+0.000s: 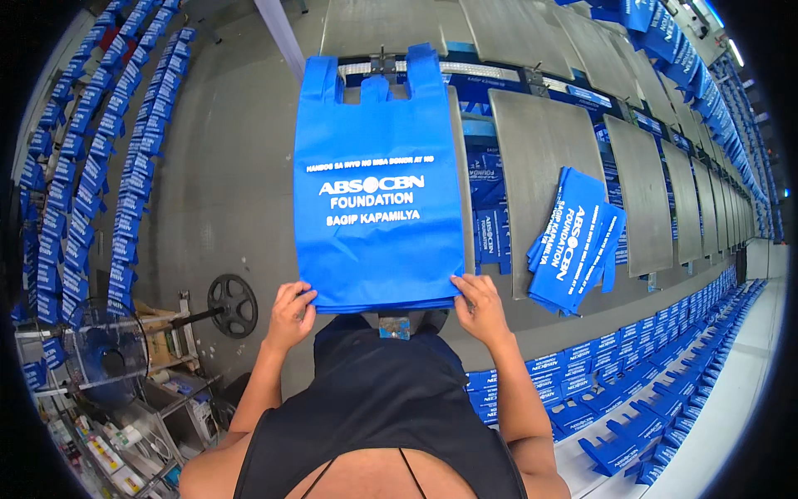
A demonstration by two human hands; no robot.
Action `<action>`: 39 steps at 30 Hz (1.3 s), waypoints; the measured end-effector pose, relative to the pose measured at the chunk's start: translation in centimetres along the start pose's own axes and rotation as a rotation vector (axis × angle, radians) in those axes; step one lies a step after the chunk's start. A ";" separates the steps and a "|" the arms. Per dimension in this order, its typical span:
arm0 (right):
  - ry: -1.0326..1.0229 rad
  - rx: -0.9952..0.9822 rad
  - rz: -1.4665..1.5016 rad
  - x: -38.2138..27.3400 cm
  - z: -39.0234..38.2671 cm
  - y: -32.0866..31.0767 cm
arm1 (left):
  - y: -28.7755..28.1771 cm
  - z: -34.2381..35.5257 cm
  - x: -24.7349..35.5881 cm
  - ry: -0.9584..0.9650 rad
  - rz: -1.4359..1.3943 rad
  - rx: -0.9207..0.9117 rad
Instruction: Placing blue tote bags onto a conveyor belt for industrial processing or drying.
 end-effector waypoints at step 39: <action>-0.447 -0.469 0.030 -8.6 1.9 17.8 | 4.3 4.3 -4.1 -0.101 0.249 -0.460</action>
Point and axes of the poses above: each hand's wrist, its own z-axis towards the middle knuckle, its own y-axis out of the palm, x = y × z, the point moved 4 cm from there along z, towards the middle knuckle, and after that the axes turned 15 degrees about x, right-handed, at the moved point
